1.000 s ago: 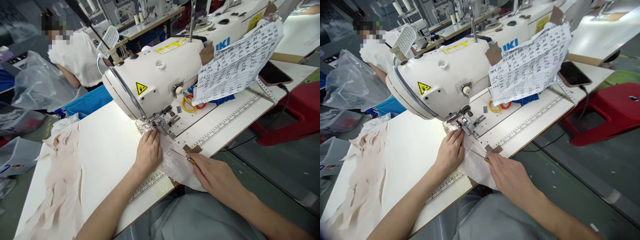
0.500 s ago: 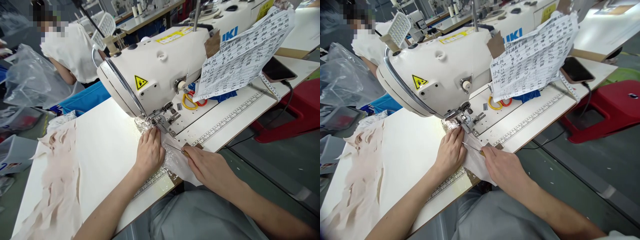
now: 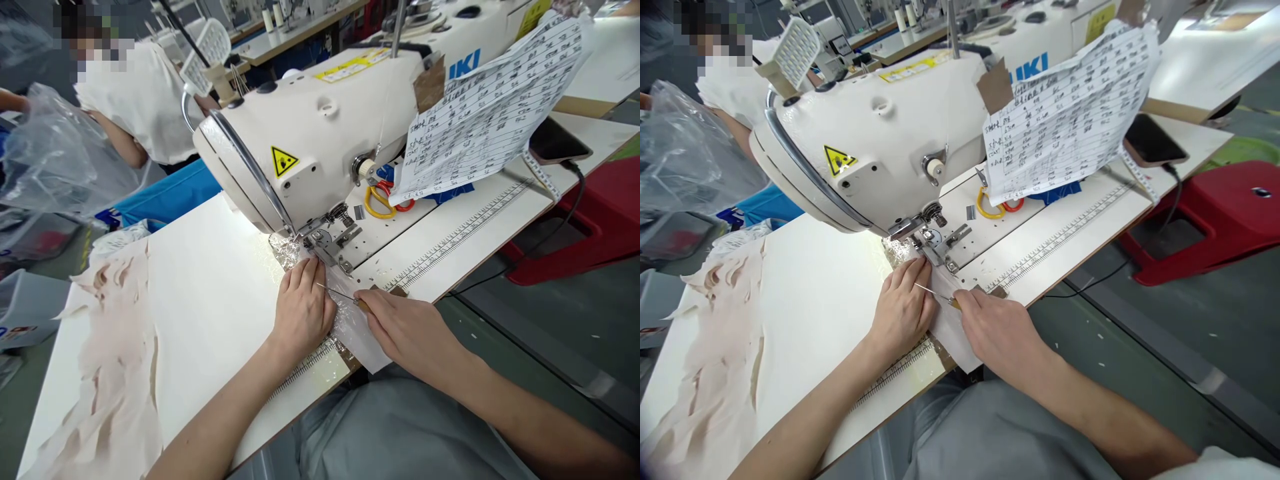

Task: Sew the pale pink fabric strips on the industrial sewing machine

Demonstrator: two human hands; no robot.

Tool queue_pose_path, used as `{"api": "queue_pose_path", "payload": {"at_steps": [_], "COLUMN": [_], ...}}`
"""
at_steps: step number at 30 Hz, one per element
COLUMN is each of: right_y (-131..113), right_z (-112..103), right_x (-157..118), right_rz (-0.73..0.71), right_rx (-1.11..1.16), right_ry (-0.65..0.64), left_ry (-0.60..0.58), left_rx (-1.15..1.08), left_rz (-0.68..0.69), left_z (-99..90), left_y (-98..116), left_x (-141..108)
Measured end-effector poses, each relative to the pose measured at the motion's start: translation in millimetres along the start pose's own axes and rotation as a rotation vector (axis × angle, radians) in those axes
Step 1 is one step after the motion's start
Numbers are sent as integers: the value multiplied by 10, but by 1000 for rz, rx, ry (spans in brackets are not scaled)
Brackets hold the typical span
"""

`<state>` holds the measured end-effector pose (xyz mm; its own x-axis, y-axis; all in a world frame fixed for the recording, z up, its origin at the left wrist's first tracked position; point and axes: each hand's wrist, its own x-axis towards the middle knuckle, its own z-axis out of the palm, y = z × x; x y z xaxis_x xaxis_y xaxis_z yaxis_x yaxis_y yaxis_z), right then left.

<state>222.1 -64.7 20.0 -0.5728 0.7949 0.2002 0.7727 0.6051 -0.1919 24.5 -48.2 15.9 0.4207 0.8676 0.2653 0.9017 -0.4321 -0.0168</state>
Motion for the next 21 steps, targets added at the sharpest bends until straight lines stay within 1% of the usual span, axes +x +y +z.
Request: {"api": "queue_pose_path", "payload": {"at_steps": [3,9,12,17,21], "right_y": [-20,-51,-53,-72,-109], "right_z": [-2,38,58,72,82], "right_x": [35,102,137,208,220], "right_rz": [5,-24,-17,13,42], "right_rx": [-6,2,-5,-9,14], "right_ry": [0,48,28,-26,-14], "left_ry": [0,6,13,13,17], "left_rx": [-4,-3,4,39,50], "left_rz": [8,-7,-22,-106,-99], "left_z": [-4,13,8,3,30], "left_y": [11,-9,-31,-75,-165], "left_x": [-7,-1,17,55,80]}}
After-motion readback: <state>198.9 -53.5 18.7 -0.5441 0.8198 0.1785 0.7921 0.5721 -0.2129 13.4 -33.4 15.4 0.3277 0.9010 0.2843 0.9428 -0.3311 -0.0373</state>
